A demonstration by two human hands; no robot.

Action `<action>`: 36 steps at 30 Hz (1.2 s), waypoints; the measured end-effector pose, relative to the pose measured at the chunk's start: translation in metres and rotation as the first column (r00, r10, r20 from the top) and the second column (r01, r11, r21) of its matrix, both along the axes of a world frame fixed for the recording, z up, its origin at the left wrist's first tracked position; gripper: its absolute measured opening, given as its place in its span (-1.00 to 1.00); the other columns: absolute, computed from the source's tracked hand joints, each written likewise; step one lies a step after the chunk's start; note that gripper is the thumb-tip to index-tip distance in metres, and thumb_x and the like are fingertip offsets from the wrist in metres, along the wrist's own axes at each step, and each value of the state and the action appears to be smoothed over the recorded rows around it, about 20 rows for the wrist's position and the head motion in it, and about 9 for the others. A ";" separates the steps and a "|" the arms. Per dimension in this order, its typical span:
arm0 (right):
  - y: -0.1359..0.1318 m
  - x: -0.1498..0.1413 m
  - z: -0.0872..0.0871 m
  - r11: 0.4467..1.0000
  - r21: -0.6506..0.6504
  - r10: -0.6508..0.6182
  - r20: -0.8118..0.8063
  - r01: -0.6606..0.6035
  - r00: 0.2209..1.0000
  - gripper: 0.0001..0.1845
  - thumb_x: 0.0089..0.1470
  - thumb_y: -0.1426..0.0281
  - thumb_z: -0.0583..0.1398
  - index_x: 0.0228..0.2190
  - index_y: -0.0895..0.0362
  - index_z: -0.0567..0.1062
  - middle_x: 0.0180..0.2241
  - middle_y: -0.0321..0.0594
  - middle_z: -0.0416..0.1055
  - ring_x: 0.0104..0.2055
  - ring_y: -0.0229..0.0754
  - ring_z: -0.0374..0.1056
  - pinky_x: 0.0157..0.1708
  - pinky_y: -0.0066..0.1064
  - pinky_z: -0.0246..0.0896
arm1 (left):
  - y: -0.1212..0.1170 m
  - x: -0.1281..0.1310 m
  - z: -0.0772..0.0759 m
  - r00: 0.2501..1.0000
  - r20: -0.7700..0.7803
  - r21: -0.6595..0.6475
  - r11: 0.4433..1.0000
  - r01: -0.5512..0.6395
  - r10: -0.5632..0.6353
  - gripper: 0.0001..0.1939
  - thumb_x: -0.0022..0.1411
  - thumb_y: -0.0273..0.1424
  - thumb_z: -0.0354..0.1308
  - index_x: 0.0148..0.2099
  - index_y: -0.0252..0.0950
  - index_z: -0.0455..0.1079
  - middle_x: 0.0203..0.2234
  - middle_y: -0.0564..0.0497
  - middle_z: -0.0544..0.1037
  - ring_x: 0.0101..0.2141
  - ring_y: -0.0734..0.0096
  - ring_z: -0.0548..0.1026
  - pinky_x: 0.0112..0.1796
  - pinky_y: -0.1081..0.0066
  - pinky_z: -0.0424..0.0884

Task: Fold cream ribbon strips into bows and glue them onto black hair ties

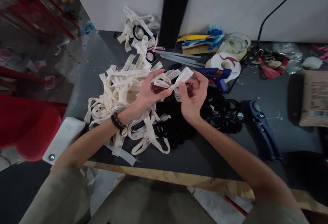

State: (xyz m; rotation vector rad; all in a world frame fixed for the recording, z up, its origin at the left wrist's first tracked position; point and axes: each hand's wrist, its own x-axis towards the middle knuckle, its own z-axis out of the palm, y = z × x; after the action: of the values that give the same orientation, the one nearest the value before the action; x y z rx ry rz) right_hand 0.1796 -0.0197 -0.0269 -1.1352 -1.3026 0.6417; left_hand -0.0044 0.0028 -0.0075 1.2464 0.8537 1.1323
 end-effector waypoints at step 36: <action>-0.005 -0.010 0.024 0.986 -0.158 0.048 -0.036 -0.053 0.998 -0.53 0.26 -0.14 0.40 -0.26 0.00 0.61 -0.42 -0.34 0.56 -0.46 -0.23 0.40 -0.43 -0.34 0.38 | -0.001 0.003 0.014 0.983 0.105 -0.227 0.966 -0.122 0.148 -0.42 0.01 -0.11 0.73 -0.08 -0.17 0.51 -0.48 0.21 0.53 -0.56 0.61 0.41 -0.54 0.54 0.37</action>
State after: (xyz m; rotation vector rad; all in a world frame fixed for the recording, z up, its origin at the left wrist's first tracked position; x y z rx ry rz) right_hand 0.1696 -0.0242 -0.0031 -1.2190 -1.2735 0.8103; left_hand -0.0018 0.0014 0.0062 0.9389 0.9558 1.1743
